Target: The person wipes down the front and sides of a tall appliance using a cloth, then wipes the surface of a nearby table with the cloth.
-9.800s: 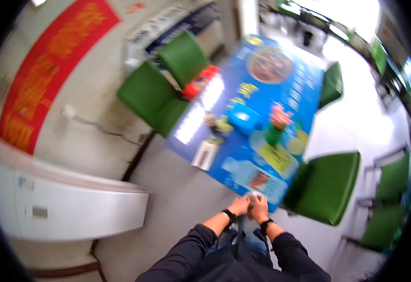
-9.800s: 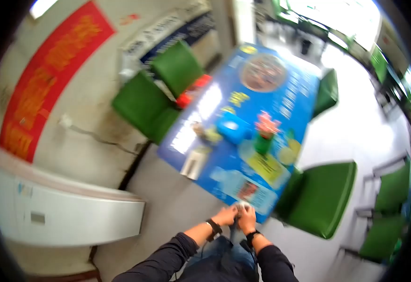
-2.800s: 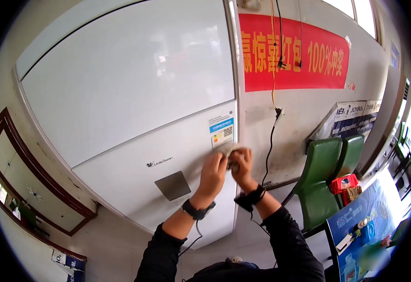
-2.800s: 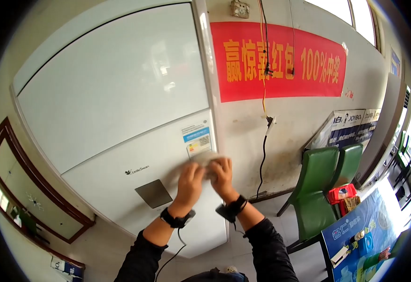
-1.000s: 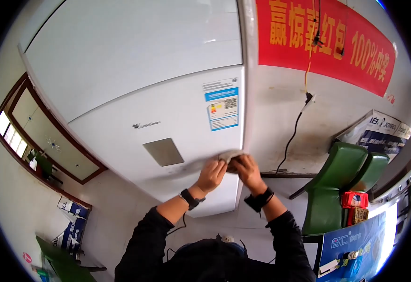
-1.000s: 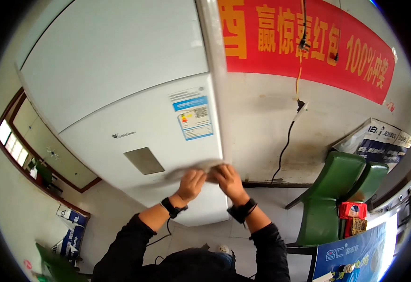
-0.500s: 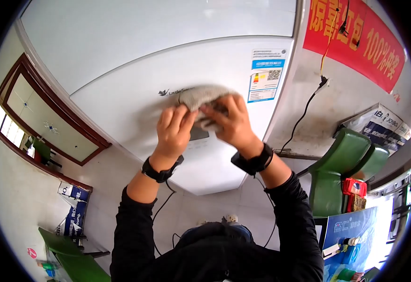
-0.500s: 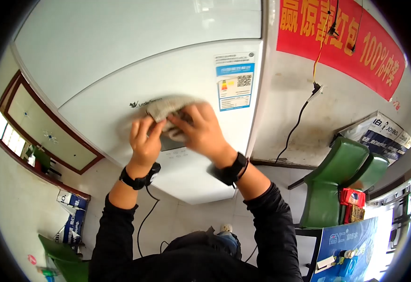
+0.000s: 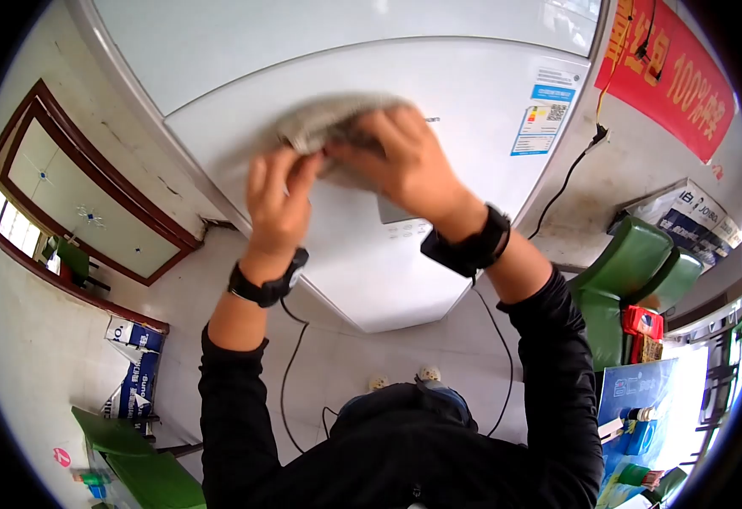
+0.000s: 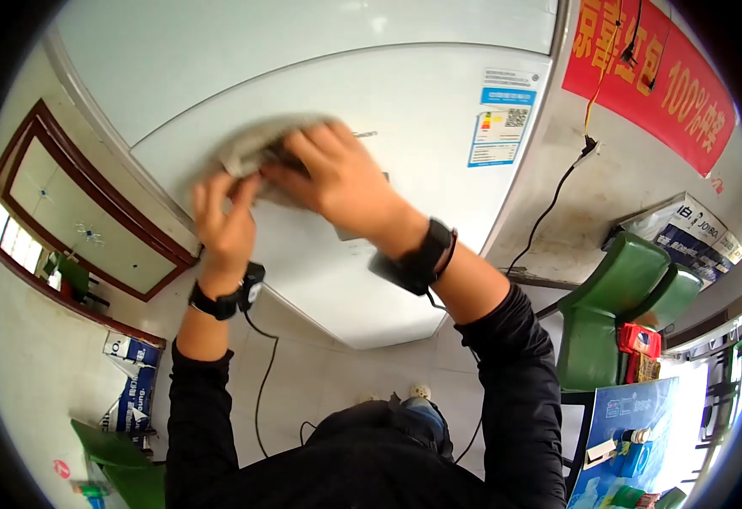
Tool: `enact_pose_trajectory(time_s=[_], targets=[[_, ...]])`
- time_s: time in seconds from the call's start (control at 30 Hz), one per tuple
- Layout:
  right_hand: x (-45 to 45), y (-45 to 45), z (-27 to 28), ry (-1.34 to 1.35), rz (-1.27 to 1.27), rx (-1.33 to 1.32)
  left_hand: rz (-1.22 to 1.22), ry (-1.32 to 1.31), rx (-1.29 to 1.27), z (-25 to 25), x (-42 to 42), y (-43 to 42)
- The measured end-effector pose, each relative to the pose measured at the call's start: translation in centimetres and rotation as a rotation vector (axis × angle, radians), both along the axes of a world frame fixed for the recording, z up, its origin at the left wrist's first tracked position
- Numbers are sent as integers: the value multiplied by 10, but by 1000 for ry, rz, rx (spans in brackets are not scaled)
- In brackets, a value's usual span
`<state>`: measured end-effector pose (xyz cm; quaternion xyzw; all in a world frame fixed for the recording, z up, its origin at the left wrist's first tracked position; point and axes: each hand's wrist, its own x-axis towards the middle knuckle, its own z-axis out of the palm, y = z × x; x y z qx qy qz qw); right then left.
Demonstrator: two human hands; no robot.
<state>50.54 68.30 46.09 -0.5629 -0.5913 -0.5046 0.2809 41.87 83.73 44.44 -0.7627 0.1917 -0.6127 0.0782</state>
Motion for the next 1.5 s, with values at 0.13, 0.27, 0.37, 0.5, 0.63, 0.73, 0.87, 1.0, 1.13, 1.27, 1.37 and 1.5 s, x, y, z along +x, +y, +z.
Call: enact_pose_trajectory(time_s=[0.13,0.27,0.37,0.5,0.63,0.73,0.87,1.0,1.13,1.27,1.37,1.5], targets=[[-2,26,50,-57,52,105,-10,-142,-115,41,-3,12],[-14,32,-1,84,75,42,-62,-43,-210,-10,-9,22],[-16,25,-93,186,47,-100,-109,83,-223,-95,-15,23],[-17,13,-187,170,111,-231,-148,537,-530,-223,-28,16],[-20,8,-179,109,37,-305,-128,510,-325,-204,-26,7],[-22,3,-129,124,-22,-234,-216,359,-338,-154,-20,9],[-13,6,-35,159,58,-59,-153,62,-295,-46,-4,3],[-11,12,27,122,9,87,-167,-145,-424,24,11,-10],[-17,6,-4,281,28,96,-120,-89,-490,-11,9,-21],[-18,-19,-98,351,-36,-58,-129,182,-457,-122,7,-27],[-11,-46,-138,410,-78,-197,-200,352,-344,-134,5,-38],[-2,-67,-95,395,-114,-73,-282,359,-307,-94,16,-59]])
